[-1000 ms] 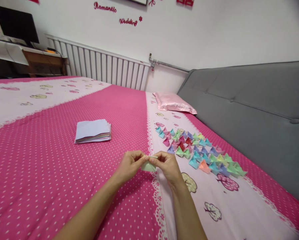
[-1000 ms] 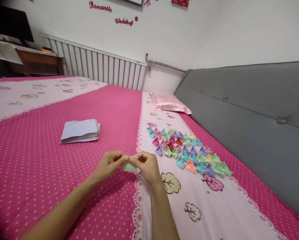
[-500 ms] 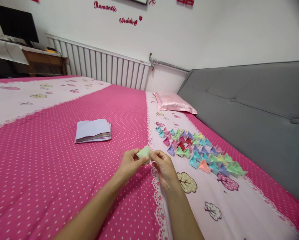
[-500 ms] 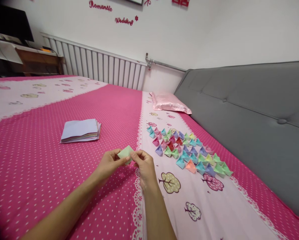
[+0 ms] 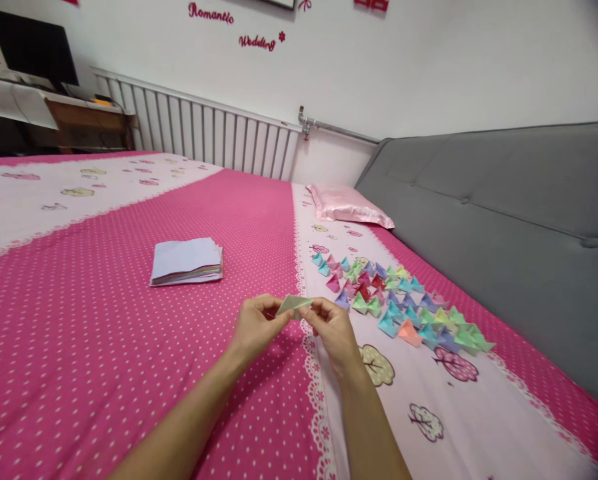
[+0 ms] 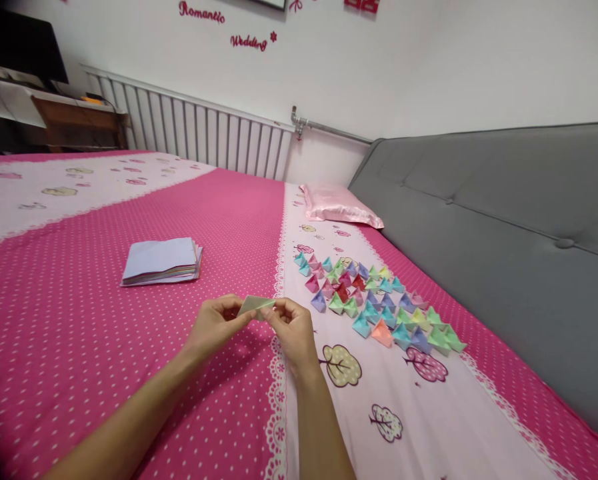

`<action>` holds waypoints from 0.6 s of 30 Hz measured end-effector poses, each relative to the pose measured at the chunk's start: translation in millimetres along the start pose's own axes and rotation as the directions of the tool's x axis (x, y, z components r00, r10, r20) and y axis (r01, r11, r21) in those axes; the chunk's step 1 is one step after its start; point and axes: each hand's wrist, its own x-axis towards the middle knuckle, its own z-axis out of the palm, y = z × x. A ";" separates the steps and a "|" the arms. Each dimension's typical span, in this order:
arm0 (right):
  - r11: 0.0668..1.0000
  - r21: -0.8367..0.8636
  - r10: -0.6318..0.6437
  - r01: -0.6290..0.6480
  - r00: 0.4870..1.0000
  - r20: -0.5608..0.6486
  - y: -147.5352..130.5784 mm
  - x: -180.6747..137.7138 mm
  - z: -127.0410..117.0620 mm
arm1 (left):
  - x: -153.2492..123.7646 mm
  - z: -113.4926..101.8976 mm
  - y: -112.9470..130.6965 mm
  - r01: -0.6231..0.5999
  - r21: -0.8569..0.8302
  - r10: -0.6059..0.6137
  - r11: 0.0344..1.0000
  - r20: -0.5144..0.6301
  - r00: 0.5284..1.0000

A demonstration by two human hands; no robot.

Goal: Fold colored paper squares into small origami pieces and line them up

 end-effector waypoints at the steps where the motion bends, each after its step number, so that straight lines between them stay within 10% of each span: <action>1: 1.000 -0.001 0.013 -0.013 1.000 -0.003 -0.1 -0.1 -0.8 | -0.2 -0.1 -0.1 -0.022 0.043 0.022 0.999 -0.005 1.000; 9: 0.984 0.100 0.143 -0.149 0.987 0.073 -2.4 -0.8 -3.7 | -0.6 -3.7 0.2 -0.079 0.241 0.093 0.967 -0.048 0.995; 18: 0.980 0.180 0.072 -0.089 0.993 0.096 -4.1 -1.3 -3.9 | -2.8 -0.8 9.9 0.141 -0.194 -0.123 0.971 0.103 0.987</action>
